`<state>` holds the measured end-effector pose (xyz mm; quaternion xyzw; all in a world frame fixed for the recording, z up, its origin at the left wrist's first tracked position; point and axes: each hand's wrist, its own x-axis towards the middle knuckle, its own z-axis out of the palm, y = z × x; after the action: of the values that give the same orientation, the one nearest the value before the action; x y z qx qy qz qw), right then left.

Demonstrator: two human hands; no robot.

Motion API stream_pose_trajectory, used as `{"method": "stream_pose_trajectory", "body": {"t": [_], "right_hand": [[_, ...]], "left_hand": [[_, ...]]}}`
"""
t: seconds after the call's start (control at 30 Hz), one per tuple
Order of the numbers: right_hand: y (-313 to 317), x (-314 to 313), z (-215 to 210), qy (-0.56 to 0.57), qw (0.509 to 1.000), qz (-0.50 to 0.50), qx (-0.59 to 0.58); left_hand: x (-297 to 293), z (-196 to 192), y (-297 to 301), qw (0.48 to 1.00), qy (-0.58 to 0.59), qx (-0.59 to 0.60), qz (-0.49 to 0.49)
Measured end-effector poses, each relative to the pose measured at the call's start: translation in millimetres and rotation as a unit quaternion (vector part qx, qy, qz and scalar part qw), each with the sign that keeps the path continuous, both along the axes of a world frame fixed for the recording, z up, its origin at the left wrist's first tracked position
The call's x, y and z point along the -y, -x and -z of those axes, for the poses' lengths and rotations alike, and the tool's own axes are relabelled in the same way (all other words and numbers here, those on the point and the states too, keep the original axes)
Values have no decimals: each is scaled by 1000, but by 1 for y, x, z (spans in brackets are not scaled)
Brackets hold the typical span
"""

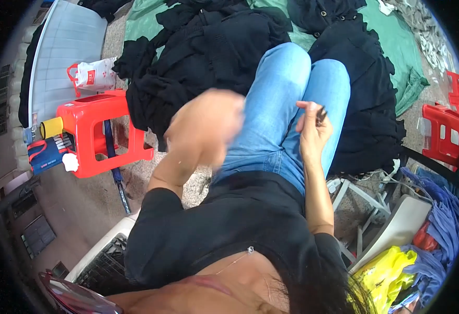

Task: Trim loose threads and inspect buttons on black garments in a manufacturing workshop.

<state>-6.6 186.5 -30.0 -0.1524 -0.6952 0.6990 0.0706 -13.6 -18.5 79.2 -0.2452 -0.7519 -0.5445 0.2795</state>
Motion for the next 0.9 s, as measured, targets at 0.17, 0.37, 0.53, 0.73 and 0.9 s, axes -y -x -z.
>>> {"method": "stream_pose_trajectory", "body": {"t": [0.17, 0.37, 0.53, 0.73, 0.9], "right_hand": [[-5, -2, 5, 9, 998, 21, 50], [-14, -1, 20, -38, 999, 0, 37], [-12, -2, 23, 27, 998, -28, 43], [19, 5, -28, 215, 976, -28, -23], [2, -1, -62, 10, 981, -187, 46]], "left_hand": [[49, 257, 84, 839, 126, 408, -336], [54, 285, 129, 819, 160, 412, -364], [21, 228, 128, 923, -190, 304, -141], [-47, 51, 12, 906, -80, 122, 396], [-67, 31, -44, 764, -110, 176, 611]]}}
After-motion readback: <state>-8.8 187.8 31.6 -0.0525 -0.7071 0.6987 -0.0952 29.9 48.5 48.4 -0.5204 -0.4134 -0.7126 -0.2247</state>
